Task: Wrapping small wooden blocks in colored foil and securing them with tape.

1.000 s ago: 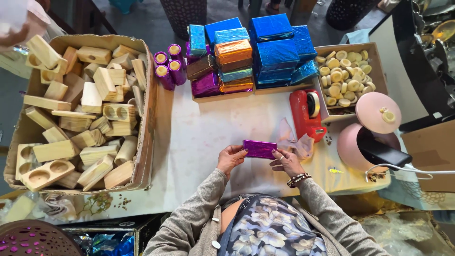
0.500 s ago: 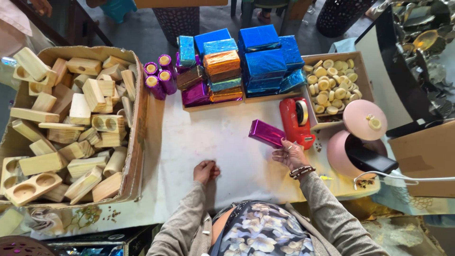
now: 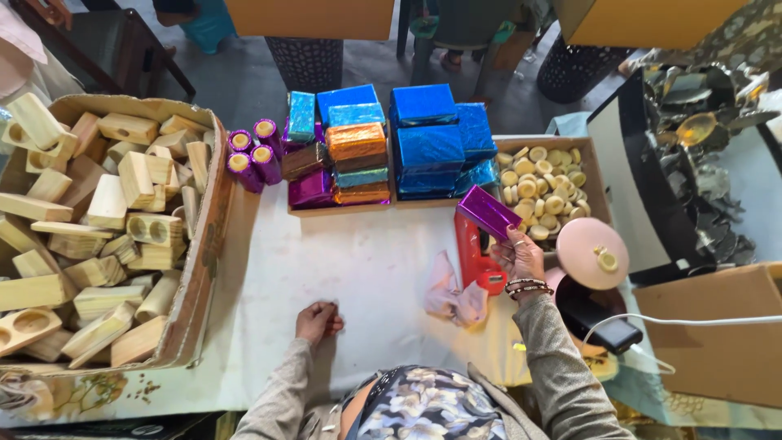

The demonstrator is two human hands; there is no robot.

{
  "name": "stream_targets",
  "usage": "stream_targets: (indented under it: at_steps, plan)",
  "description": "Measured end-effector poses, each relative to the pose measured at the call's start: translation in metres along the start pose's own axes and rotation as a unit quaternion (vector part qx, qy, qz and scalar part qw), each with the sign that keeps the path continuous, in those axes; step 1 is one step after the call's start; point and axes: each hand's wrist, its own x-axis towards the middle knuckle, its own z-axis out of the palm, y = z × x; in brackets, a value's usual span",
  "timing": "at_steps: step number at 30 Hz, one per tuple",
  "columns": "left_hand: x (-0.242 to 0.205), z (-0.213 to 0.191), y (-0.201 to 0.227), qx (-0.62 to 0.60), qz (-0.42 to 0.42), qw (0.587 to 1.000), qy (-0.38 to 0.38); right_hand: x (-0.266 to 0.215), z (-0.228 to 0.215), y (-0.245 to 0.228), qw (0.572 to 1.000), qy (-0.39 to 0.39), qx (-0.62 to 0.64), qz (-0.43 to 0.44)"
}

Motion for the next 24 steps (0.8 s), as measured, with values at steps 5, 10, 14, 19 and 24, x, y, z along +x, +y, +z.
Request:
stream_targets:
  at_steps: [5,10,14,19,24]
  plan:
    - [0.006,0.000,-0.016,-0.025,0.007,1.000,0.012,0.045,-0.022,-0.030,0.994,0.022,-0.092,-0.063]
    - [0.002,0.004,-0.013,-0.016,0.033,0.999,0.035,0.081,-0.009,-0.060,0.979,0.046,-0.167,-0.104]
    - [0.002,0.004,-0.015,-0.008,0.026,0.998,0.056,0.119,-0.004,-0.061,0.976,0.030,-0.203,-0.077]
    - [0.006,0.004,-0.017,-0.003,0.026,0.998,0.061,0.143,0.022,-0.072,0.977,-0.008,-0.209,-0.049]
    - [0.000,0.004,-0.012,-0.006,0.019,0.998,0.063,0.124,0.069,-0.096,0.933,0.048,-0.353,-0.054]
